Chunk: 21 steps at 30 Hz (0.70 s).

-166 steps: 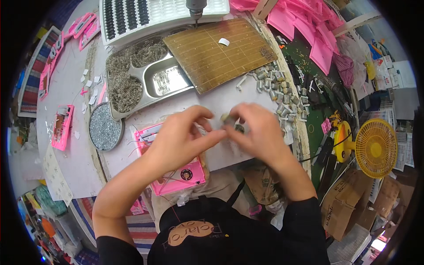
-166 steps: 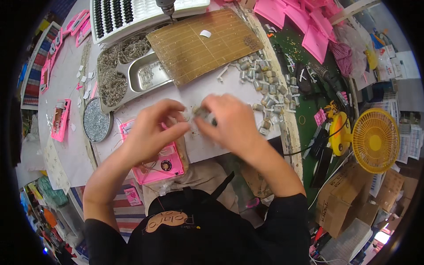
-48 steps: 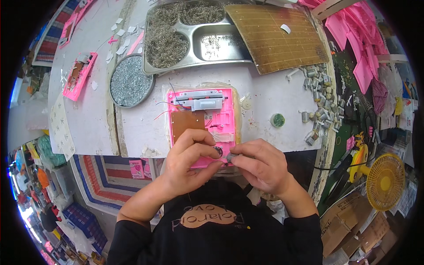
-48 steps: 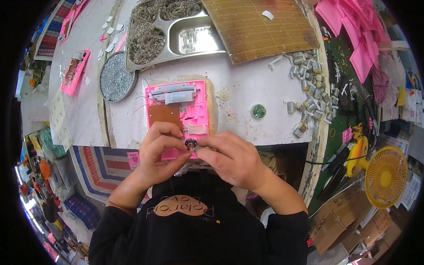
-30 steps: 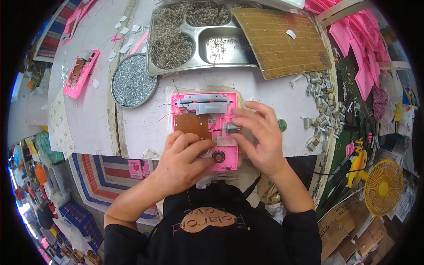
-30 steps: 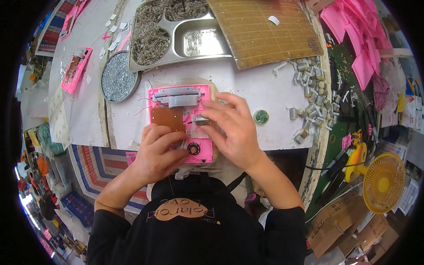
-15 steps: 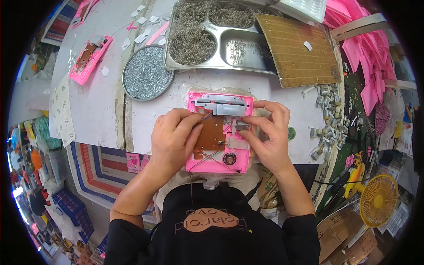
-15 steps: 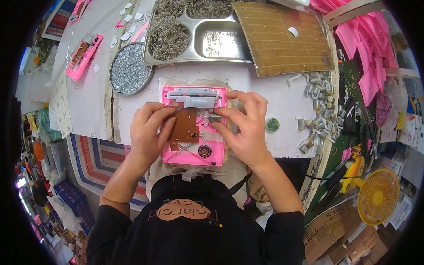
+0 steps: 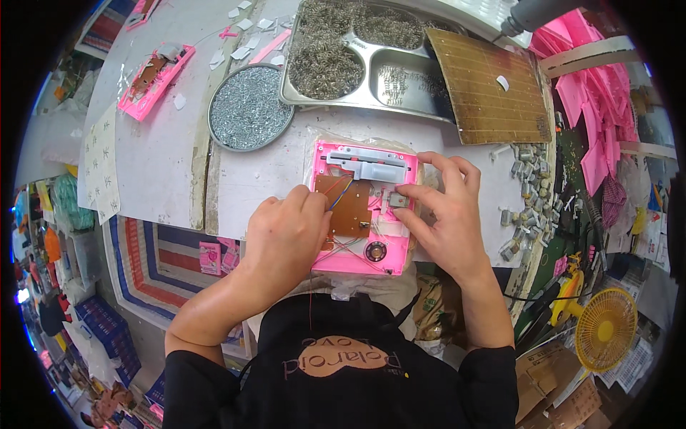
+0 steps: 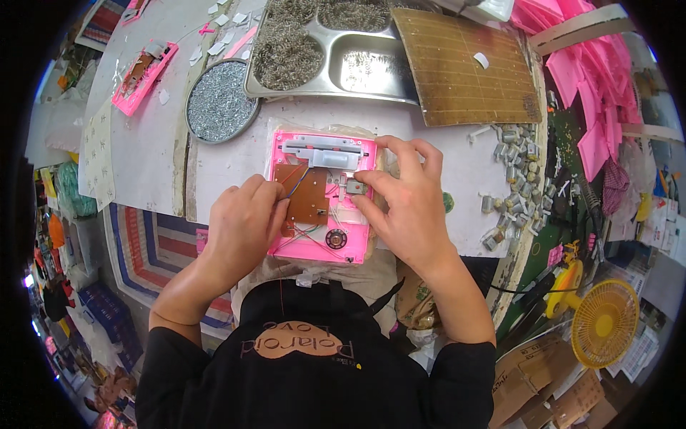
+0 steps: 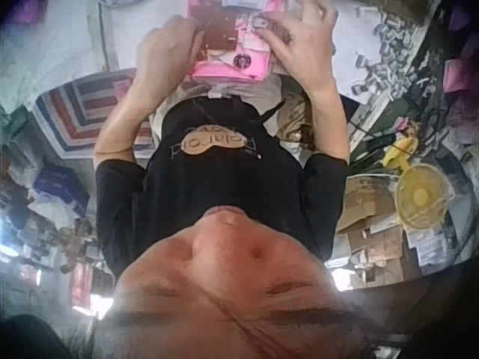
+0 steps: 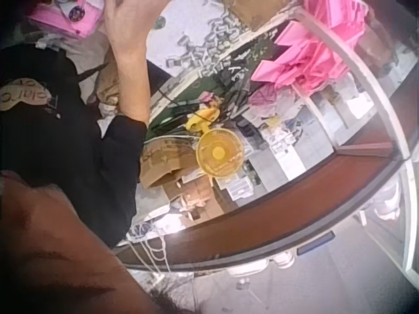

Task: Assembling the internal components of a pink plastic toy, including soldering wires and driving screws.

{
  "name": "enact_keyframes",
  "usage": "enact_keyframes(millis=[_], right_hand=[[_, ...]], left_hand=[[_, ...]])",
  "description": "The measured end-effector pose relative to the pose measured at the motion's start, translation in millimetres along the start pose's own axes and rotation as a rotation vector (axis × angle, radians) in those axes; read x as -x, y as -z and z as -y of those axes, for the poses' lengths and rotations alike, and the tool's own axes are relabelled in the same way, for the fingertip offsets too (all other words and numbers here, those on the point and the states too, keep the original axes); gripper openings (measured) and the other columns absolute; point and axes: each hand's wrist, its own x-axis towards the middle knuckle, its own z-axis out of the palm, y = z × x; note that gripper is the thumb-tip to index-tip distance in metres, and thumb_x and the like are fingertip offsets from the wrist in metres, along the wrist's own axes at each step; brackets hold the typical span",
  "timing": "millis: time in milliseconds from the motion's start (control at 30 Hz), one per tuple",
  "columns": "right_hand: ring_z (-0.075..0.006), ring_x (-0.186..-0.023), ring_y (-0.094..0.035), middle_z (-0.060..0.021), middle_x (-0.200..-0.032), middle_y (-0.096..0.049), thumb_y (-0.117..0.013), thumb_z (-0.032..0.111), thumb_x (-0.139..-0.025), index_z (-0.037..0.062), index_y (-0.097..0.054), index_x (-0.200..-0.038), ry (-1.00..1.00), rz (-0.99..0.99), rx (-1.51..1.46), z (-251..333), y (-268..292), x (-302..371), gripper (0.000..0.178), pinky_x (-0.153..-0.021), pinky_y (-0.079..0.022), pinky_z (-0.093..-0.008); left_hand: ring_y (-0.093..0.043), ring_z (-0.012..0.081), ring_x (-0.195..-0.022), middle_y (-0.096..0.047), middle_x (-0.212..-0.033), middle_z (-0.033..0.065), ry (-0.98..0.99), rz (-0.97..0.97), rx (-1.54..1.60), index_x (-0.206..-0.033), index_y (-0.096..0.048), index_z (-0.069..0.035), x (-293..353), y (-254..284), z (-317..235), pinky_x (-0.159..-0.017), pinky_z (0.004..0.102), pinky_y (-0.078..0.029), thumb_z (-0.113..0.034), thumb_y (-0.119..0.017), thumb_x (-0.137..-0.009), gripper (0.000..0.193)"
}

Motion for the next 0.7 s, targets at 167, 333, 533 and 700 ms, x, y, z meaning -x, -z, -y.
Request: enact_keyframes(millis=[167,333,533,700], right_hand=[[-0.0383,-0.123,-0.050,-0.0096,-0.131,-0.063,-0.082,0.014,-0.072,0.0085,-0.077,-0.095,0.206,-0.112,0.023,23,4,-18,0.024,-0.098,-0.047,-0.0467],[-0.0350,-0.126,-0.054,-0.0088,-0.124,-0.067,-0.070,0.013,-0.074,0.0072,-0.076,-0.089,0.445,-0.044,0.000,31,-31,-51,0.018,-0.095,-0.052,-0.0446],[-0.0334,-0.119,-0.060,-0.0065,-0.117,-0.072,-0.073,0.011,-0.071,0.0049,-0.076,-0.088,0.540,-0.041,-0.011,22,-29,-61,0.018,-0.092,-0.053,-0.0454],[-0.0327,-0.115,-0.062,-0.0039,-0.118,-0.074,-0.079,0.012,-0.071,0.0074,-0.077,-0.090,0.448,-0.184,-0.074,17,-38,-46,0.019,-0.088,-0.052,-0.0446]], left_hand=[[-0.059,0.0284,-0.066,-0.060,-0.083,0.0069,-0.087,-0.060,0.057,-0.093,-0.063,-0.008,0,-5,3,-0.062,0.0399,-0.046,-0.007,-0.076,-0.084,0.016],[-0.057,0.0280,-0.066,-0.059,-0.082,0.0068,-0.121,-0.135,0.120,-0.095,-0.064,-0.007,-4,3,5,-0.062,0.0396,-0.044,-0.005,-0.077,-0.081,0.019],[-0.056,0.0253,-0.066,-0.060,-0.084,0.0075,-0.102,-0.265,0.190,-0.112,-0.069,-0.004,-2,29,11,-0.063,0.0378,-0.044,-0.007,-0.081,-0.077,0.037],[-0.060,0.0232,-0.067,-0.064,-0.085,0.0059,-0.041,-0.332,0.277,-0.117,-0.069,-0.004,23,36,8,-0.064,0.0357,-0.043,-0.008,-0.081,-0.077,0.042]])
